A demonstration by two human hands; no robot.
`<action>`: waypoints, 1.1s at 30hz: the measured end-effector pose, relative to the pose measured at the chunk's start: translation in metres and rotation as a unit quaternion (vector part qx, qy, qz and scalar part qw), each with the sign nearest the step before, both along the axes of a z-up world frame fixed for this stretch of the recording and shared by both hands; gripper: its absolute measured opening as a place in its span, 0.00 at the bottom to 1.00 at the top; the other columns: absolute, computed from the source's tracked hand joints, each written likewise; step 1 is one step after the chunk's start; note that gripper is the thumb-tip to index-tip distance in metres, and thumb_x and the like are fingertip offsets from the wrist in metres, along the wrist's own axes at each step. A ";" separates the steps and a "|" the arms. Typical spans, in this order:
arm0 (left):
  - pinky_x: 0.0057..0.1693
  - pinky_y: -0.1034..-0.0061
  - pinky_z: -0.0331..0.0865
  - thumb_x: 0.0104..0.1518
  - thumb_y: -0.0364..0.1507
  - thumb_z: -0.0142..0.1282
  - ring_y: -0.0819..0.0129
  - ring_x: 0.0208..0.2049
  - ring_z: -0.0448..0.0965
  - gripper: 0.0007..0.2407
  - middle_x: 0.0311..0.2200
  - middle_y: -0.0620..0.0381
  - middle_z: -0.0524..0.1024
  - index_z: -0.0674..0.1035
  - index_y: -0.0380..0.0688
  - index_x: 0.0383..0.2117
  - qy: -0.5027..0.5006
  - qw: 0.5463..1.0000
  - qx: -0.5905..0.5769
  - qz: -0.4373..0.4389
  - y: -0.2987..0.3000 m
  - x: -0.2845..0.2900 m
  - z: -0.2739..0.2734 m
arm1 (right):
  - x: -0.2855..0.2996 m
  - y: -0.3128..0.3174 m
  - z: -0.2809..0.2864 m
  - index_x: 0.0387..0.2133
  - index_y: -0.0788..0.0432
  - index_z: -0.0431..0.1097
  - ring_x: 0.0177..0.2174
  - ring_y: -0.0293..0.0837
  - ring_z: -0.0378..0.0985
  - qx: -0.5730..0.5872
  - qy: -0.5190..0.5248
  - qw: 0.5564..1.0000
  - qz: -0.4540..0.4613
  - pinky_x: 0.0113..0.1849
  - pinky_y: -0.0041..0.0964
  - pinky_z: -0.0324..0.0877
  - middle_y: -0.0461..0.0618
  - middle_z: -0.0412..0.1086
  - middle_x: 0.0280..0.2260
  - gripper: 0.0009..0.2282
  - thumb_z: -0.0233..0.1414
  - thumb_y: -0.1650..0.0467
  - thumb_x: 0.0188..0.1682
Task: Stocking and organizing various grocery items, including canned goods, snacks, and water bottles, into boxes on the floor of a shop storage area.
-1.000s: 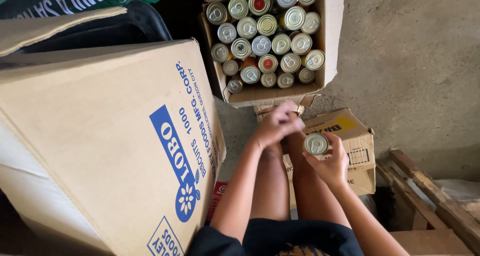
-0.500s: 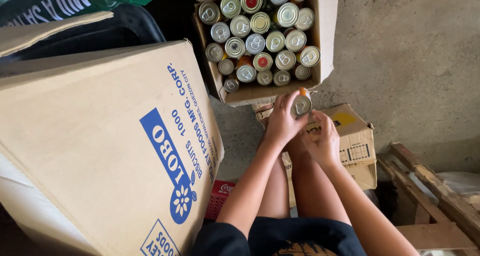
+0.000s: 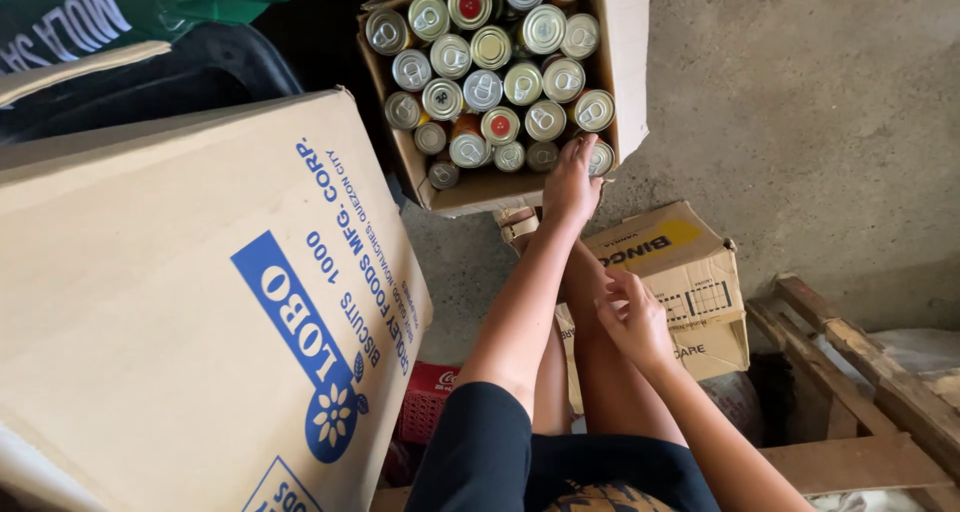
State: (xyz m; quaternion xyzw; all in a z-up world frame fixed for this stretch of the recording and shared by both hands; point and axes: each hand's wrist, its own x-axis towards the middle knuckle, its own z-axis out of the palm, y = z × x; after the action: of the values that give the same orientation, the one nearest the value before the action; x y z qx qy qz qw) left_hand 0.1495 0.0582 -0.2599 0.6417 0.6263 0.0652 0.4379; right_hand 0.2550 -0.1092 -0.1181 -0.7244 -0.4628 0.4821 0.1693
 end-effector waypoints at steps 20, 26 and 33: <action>0.45 0.63 0.82 0.59 0.25 0.56 0.39 0.60 0.71 0.33 0.71 0.37 0.50 0.56 0.77 0.68 0.004 0.999 -0.030 0.019 -0.010 -0.002 0.031 | 0.009 -0.011 0.004 0.50 0.58 0.69 0.30 0.43 0.82 -0.052 0.028 0.998 -0.015 0.33 0.36 0.77 0.52 0.77 0.32 0.18 0.59 0.74 0.45; 0.42 0.67 0.83 0.58 0.30 0.57 0.43 0.64 0.67 0.32 0.71 0.38 0.47 0.55 0.68 0.69 0.063 0.993 -0.095 0.041 -0.037 -0.027 0.093 | 0.012 -0.012 0.022 0.49 0.58 0.69 0.29 0.44 0.83 -0.052 0.028 0.998 -0.002 0.32 0.36 0.77 0.52 0.78 0.30 0.18 0.59 0.73 0.45; 0.62 0.61 0.68 0.58 0.30 0.57 0.42 0.62 0.66 0.29 0.65 0.39 0.58 0.60 0.47 0.67 0.041 0.988 -0.088 0.124 -0.131 -0.081 0.123 | 0.005 -0.005 0.062 0.46 0.59 0.71 0.29 0.47 0.82 -0.020 0.024 0.999 0.016 0.32 0.38 0.77 0.53 0.77 0.30 0.15 0.58 0.72 0.44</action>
State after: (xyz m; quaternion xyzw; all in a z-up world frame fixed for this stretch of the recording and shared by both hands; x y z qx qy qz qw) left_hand 0.0686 -0.0732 -0.1365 0.5203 0.7214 0.0369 0.4554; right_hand 0.2601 -0.1146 -0.0561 -0.7080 -0.4610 0.5111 0.1582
